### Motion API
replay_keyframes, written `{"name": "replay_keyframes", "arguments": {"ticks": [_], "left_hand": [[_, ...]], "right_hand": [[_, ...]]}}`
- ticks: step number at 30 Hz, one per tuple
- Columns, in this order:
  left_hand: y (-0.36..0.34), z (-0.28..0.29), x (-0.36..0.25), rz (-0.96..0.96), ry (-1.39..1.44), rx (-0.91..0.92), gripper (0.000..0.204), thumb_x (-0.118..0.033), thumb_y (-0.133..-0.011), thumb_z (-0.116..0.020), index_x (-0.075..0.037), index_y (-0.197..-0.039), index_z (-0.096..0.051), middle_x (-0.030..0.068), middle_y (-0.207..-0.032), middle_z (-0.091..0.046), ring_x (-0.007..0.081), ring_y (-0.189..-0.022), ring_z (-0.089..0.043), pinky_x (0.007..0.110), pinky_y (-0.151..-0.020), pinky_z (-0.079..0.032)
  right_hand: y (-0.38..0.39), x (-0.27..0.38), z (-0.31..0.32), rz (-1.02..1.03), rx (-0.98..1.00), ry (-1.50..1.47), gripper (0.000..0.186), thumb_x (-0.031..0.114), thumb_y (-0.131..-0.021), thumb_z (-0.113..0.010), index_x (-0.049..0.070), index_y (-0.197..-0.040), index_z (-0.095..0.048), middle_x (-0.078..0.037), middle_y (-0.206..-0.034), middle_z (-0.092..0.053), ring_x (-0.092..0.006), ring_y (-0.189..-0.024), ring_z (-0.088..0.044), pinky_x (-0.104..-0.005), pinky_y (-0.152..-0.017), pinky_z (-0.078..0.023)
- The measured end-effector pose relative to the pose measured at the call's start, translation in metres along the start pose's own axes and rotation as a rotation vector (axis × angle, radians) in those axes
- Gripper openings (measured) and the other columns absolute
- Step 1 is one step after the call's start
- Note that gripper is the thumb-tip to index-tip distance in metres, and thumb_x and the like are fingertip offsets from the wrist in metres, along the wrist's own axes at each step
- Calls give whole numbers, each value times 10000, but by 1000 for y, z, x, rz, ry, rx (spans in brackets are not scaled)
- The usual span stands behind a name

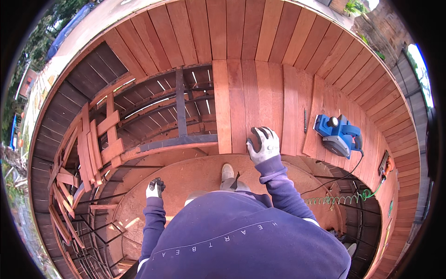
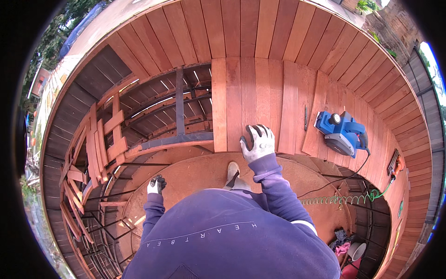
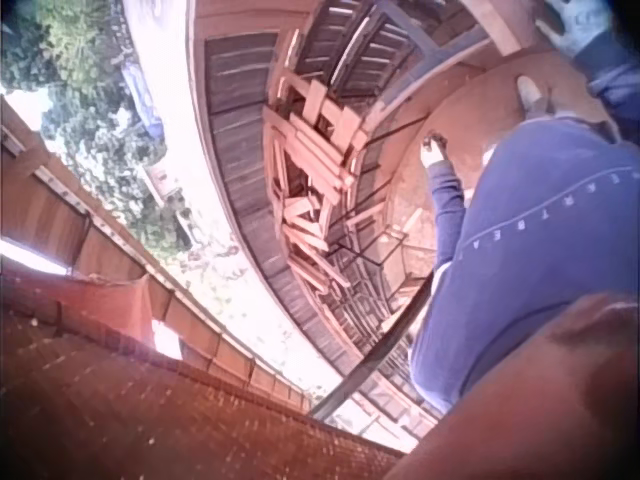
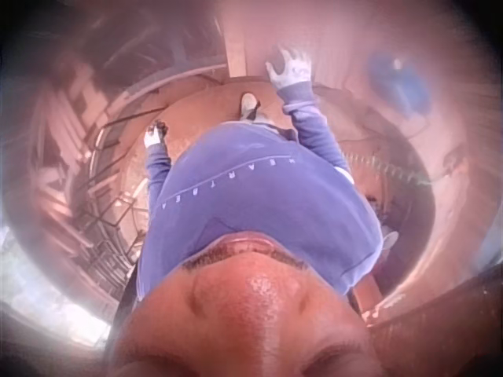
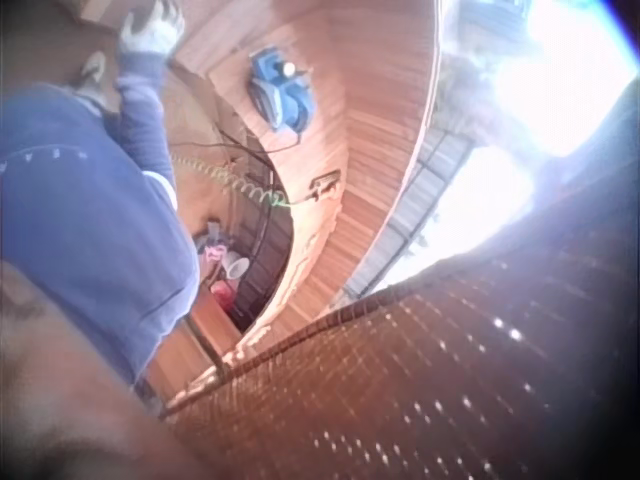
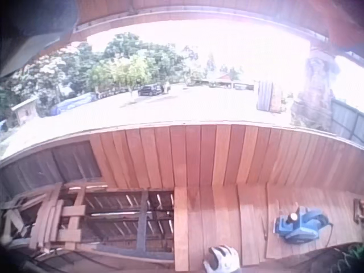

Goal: The person uses a handheld electric planer to smooth the edges of wooden planks on a circular deck. They then place the planks into gaps in the deck structure, adjusting them by hand to fit. The person briefly sits on the floor to handle a phone and a box before resuming the installation of the planks.

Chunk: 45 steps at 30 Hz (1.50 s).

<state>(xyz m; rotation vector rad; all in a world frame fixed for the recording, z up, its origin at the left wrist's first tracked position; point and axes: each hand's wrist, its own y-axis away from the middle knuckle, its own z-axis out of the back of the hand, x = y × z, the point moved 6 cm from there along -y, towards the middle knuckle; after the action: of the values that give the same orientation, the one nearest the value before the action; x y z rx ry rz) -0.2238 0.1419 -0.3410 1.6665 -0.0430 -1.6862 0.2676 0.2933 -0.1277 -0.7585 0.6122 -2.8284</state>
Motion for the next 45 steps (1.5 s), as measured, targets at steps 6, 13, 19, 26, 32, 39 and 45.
{"name": "replay_keyframes", "arguments": {"ticks": [6, 13, 19, 26, 32, 39, 45], "left_hand": [[32, -155, -205, -430, 77, 417, 299, -130, -984, -561, 18, -1244, -553, 89, -1043, -652, 159, -926, -637, 287, -862, -518], [-29, -290, -204, -305, 248, 869, 452, -70, -959, -577, -47, -1385, -427, 72, -1131, -617, 159, -973, -629, 304, -843, -538], [-63, -367, -187, -215, -174, 765, 379, -264, -930, -656, -39, -1212, -538, 66, -993, -645, 165, -882, -586, 315, -801, -491], [-54, -393, -184, -401, -136, 672, 554, -400, -902, -649, 59, -1191, -540, 159, -1072, -642, 257, -941, -582, 353, -856, -465], [-58, -391, -184, -273, 10, 702, 422, -266, -928, -657, 25, -1215, -552, 125, -1116, -648, 182, -939, -593, 312, -833, -483], [-92, -382, -170, -164, 98, 636, 544, -457, -928, -601, -24, -1254, -559, 136, -1102, -650, 214, -916, -635, 334, -815, -518], [-86, -378, -168, 115, 460, 484, 603, -628, -910, -520, -106, -1205, -590, 105, -941, -696, 218, -815, -664, 386, -748, -533]], "right_hand": [[9, 32, -35, 43, 130, 78, 518, 307, -767, -725, 77, -1207, -580, -168, -1240, -522, -375, -1255, -421, -564, -1094, -284], [17, 51, 16, -193, -151, 45, 409, 118, -775, -740, 79, -1156, -595, -130, -1143, -600, -340, -1105, -550, -448, -970, -438], [98, 41, 20, -606, -203, -184, 286, 74, -829, -701, 10, -1104, -657, -137, -991, -689, -231, -819, -694, -328, -765, -557], [149, 9, 17, -755, 24, -314, 273, 90, -826, -709, 30, -1090, -679, -142, -1015, -706, -241, -886, -697, -329, -796, -562], [165, -68, 45, -669, -32, -303, 302, 68, -817, -709, 14, -1112, -666, -146, -1023, -703, -229, -891, -701, -319, -810, -558], [142, -112, 22, -512, 431, -133, 313, 235, -836, -683, 72, -1103, -661, -152, -1019, -699, -313, -961, -664, -389, -871, -513], [163, -169, -32, -559, 671, -131, 291, 272, -859, -677, 72, -1069, -676, -136, -878, -727, -293, -825, -706, -392, -731, -556]]}}
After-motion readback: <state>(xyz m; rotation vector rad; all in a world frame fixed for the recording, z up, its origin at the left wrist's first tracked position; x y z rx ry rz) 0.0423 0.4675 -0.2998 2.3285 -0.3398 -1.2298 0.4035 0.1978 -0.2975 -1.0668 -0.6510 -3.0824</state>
